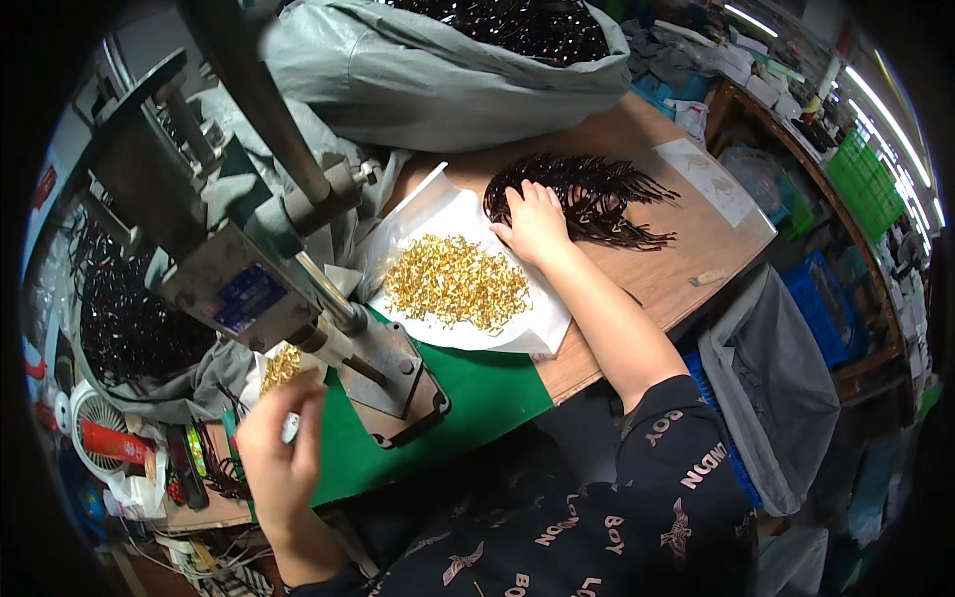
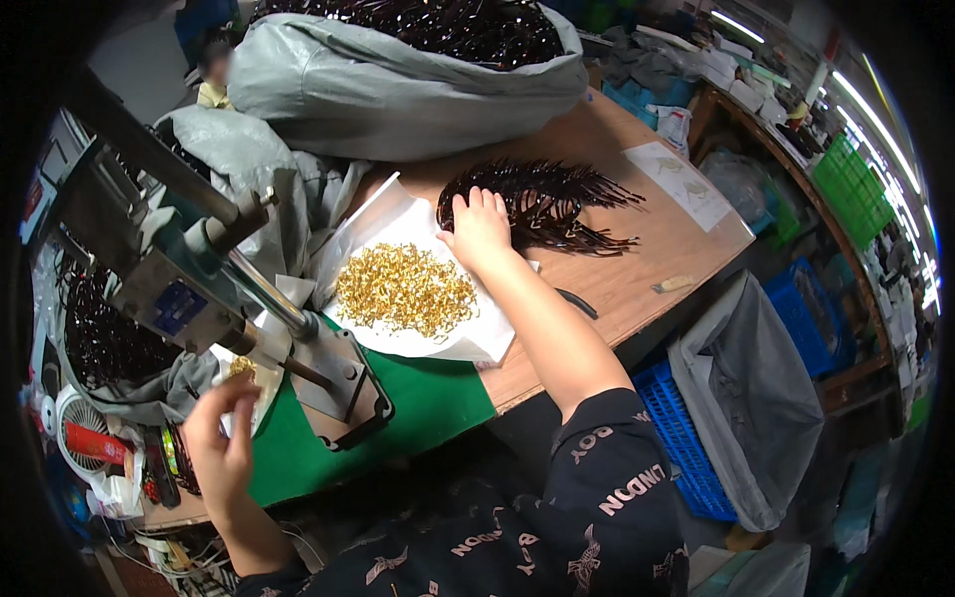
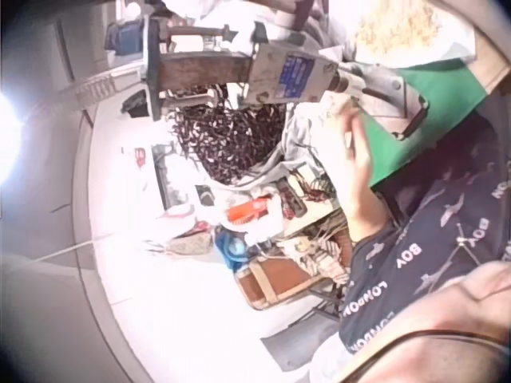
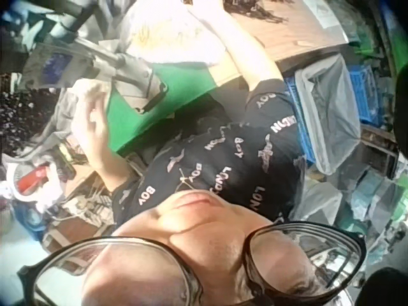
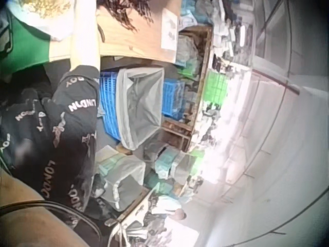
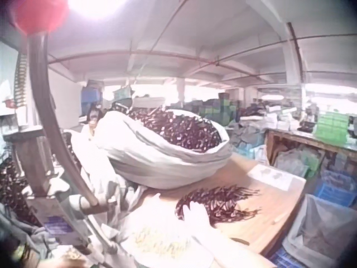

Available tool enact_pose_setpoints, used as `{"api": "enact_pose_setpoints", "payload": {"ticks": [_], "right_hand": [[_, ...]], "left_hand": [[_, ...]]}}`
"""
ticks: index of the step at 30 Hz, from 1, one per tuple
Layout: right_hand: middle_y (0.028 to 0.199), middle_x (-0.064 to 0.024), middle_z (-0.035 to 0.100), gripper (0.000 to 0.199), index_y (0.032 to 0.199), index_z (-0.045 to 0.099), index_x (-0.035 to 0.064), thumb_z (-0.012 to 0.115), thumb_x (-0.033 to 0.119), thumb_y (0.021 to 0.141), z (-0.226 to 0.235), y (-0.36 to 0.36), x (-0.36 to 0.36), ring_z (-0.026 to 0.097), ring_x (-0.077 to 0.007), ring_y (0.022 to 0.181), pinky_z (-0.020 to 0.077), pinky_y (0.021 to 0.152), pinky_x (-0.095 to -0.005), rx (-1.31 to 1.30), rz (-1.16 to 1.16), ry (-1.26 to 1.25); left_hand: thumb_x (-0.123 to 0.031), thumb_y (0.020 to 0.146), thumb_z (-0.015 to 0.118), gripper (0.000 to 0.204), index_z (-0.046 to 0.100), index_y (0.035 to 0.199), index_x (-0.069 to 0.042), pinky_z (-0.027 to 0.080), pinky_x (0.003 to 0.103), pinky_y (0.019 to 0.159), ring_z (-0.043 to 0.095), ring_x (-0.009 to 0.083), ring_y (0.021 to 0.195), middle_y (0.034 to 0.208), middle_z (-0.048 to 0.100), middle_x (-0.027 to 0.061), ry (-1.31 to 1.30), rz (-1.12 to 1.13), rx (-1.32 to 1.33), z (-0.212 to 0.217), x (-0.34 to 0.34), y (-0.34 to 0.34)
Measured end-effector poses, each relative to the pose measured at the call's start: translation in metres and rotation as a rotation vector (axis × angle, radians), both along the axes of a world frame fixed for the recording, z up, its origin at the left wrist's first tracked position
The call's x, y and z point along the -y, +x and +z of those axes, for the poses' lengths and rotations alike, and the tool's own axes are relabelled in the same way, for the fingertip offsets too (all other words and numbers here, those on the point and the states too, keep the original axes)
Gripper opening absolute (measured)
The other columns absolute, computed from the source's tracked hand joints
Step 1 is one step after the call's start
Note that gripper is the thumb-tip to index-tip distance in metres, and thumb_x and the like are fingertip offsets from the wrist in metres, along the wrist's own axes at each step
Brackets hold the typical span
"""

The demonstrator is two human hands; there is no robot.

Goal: The person repeatedly picks up eyeglass frames and small gold-colored components from a tray, inserts the components into the frame arms, and uses a rotating grinding tool to press or shape the parts. The person handles multiple frames one at a time, placing finished frames aside on the table.

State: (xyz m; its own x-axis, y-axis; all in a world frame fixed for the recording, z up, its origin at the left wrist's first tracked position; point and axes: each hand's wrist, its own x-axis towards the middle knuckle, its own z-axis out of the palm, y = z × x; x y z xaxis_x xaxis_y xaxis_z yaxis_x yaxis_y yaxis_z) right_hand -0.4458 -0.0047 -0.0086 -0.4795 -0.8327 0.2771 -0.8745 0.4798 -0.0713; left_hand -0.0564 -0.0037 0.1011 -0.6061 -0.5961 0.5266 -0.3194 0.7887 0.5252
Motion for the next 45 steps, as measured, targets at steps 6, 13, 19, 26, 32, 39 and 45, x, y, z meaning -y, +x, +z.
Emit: {"api": "enact_pose_setpoints", "payload": {"ticks": [6, 13, 19, 26, 32, 39, 45], "right_hand": [[0.130, -0.0222, 0.048, 0.063, 0.127, 0.049, 0.0012, 0.061, 0.045, 0.083, 0.008, -0.052, -0.028, 0.038, -0.0354, 0.128, 0.0262, 0.108, -0.0460, 0.088, -0.199, -0.150], [0.120, -0.0240, 0.056, 0.057, 0.116, 0.055, -0.0034, 0.067, 0.039, 0.080, -0.003, -0.152, -0.086, 0.052, -0.0362, 0.115, 0.0415, 0.097, -0.0409, 0.276, -0.583, -0.691], [0.117, -0.0254, 0.059, 0.081, 0.109, 0.061, -0.0069, 0.065, 0.064, 0.071, -0.012, -0.187, -0.086, 0.058, -0.0315, 0.110, 0.0434, 0.095, -0.0364, 0.902, -0.415, -0.470], [0.103, -0.0207, 0.066, 0.067, 0.103, 0.066, -0.0038, 0.069, 0.056, 0.073, -0.033, -0.198, -0.062, 0.063, -0.0290, 0.101, 0.0476, 0.088, -0.0349, 1.096, 0.125, -0.304], [0.104, -0.0231, 0.065, 0.070, 0.114, 0.054, -0.0102, 0.073, 0.045, 0.073, -0.051, -0.201, -0.061, 0.063, -0.0312, 0.099, 0.0498, 0.086, -0.0369, 0.930, -0.145, -0.467], [0.090, -0.0283, 0.059, 0.080, 0.121, 0.039, -0.0160, 0.064, 0.048, 0.081, 0.008, -0.197, -0.193, 0.061, -0.0364, 0.090, 0.0486, 0.079, -0.0420, 0.888, -0.028, -0.639], [0.101, -0.0147, 0.062, 0.051, 0.113, 0.053, -0.0007, 0.075, 0.024, 0.074, -0.021, -0.246, -0.506, 0.063, -0.0257, 0.086, 0.0498, 0.076, -0.0365, 0.920, -0.360, -0.937]], "left_hand": [[0.002, 0.075, 0.066, 0.029, 0.063, 0.104, 0.000, 0.051, 0.030, 0.069, 0.067, 0.0234, 0.074, 0.082, 0.067, 0.0121, 0.217, -0.234, 0.031, -0.005, -0.014, -0.018], [-0.013, 0.085, 0.064, 0.045, 0.049, 0.125, 0.003, 0.044, 0.034, 0.093, 0.054, 0.0277, 0.114, 0.125, 0.052, 0.0208, 0.537, -0.614, 0.087, -0.050, -0.015, -0.128], [-0.065, 0.086, 0.041, 0.078, 0.053, 0.124, 0.002, 0.031, 0.043, 0.105, 0.044, 0.0413, 0.123, 0.129, 0.050, 0.0247, 0.154, 0.129, 0.729, -0.093, 0.081, -0.337], [-0.057, 0.075, 0.066, 0.087, 0.039, 0.136, -0.001, 0.038, 0.035, 0.100, 0.051, 0.0279, 0.116, 0.123, 0.055, 0.0195, 0.675, -0.024, 0.312, -0.120, 0.130, -0.411], [-0.017, 0.079, 0.070, 0.078, 0.026, 0.143, -0.007, 0.043, 0.032, 0.094, 0.052, 0.0223, 0.111, 0.127, 0.050, 0.0144, 1.080, -0.250, 0.130, -0.090, 0.105, -0.444], [0.002, 0.077, 0.048, 0.073, 0.024, 0.144, -0.007, 0.038, 0.038, 0.103, 0.042, 0.0262, 0.126, 0.140, 0.039, 0.0143, 1.010, -0.349, 0.073, -0.077, 0.016, -0.460], [0.007, 0.069, 0.061, 0.083, 0.022, 0.142, -0.002, 0.039, 0.039, 0.100, 0.045, 0.0289, 0.120, 0.132, 0.040, 0.0175, 1.117, -0.714, 0.314, -0.079, -0.291, -0.628]]}}
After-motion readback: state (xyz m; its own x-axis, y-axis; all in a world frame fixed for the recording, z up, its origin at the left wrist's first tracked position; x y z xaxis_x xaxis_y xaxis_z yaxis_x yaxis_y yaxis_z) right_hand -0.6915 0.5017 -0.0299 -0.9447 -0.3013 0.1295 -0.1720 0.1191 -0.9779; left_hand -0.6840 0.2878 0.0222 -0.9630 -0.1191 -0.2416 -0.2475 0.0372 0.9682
